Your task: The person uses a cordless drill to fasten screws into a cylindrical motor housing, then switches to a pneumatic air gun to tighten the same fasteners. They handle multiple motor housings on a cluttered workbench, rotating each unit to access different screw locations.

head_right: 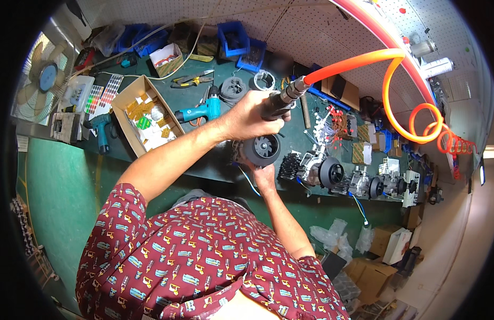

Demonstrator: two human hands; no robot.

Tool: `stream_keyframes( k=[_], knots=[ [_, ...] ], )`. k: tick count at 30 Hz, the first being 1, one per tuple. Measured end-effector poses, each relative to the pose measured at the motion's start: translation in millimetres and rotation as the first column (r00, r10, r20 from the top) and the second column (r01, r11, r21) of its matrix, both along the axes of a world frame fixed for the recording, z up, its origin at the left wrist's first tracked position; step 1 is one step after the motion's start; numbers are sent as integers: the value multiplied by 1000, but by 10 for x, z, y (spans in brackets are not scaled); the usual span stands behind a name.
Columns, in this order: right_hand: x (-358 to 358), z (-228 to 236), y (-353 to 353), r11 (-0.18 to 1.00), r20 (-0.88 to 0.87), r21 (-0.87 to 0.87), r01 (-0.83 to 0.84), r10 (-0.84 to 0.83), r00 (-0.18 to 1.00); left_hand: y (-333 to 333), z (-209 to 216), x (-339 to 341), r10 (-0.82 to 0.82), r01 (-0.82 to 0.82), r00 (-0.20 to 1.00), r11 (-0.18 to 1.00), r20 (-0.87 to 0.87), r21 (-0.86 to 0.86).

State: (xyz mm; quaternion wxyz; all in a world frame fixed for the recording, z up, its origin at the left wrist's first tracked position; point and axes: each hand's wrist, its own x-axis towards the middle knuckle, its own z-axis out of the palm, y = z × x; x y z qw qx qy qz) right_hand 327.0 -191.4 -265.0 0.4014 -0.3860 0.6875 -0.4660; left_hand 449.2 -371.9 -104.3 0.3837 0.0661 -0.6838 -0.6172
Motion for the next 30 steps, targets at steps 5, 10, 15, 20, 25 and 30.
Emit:
stream_keyframes(
  k=[5,10,15,20,25,30],
  knots=[
    [51,37,-3,1000,30,29,-3,2,1000,-42,-110,-66,74,-76,997,996,36,56],
    [7,-5,22,1000,-17,1,13,-13,1000,-37,-118,-81,72,-72,997,997,17,-29],
    [-66,-304,-25,999,193,-35,14,-7,981,-36,-149,-3,145,-148,988,987,44,67],
    [-88,-293,7,983,115,-181,30,-9,993,75,-159,-35,187,-186,982,980,-9,65],
    [-159,-188,81,999,-6,6,38,-38,999,251,-15,-96,309,-310,949,951,67,-2],
    [-151,-122,59,998,-9,66,23,-22,1000,387,391,-227,532,-474,831,829,160,-296]
  ],
)
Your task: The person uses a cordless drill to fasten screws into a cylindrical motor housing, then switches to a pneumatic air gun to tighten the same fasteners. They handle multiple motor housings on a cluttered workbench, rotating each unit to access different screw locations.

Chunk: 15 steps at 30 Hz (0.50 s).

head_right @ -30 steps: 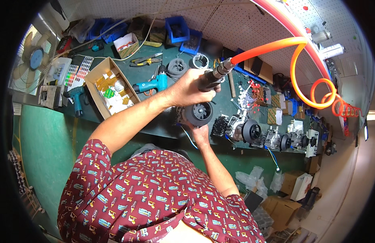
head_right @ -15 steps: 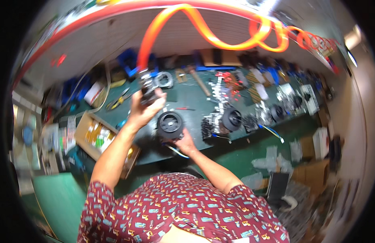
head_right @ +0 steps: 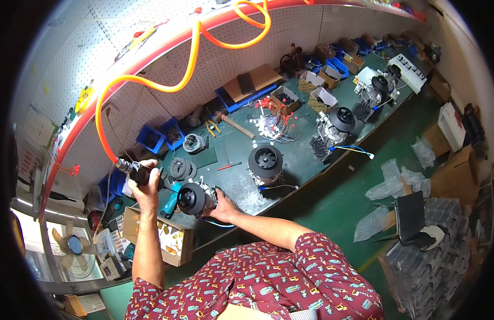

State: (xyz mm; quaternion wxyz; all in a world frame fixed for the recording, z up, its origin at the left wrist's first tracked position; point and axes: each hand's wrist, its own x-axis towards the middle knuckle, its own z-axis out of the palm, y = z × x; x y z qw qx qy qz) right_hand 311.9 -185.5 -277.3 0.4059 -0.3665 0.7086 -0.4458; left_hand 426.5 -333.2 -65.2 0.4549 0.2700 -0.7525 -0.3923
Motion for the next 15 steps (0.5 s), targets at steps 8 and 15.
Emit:
stream_keyframes(
  k=[8,15],
  knots=[
    [-296,274,-22,977,111,11,-212,209,972,-428,259,-859,-151,155,958,988,242,3],
    [-807,305,499,923,-97,-19,-385,382,919,-1130,-794,-1985,-425,329,730,905,535,270]
  ],
)
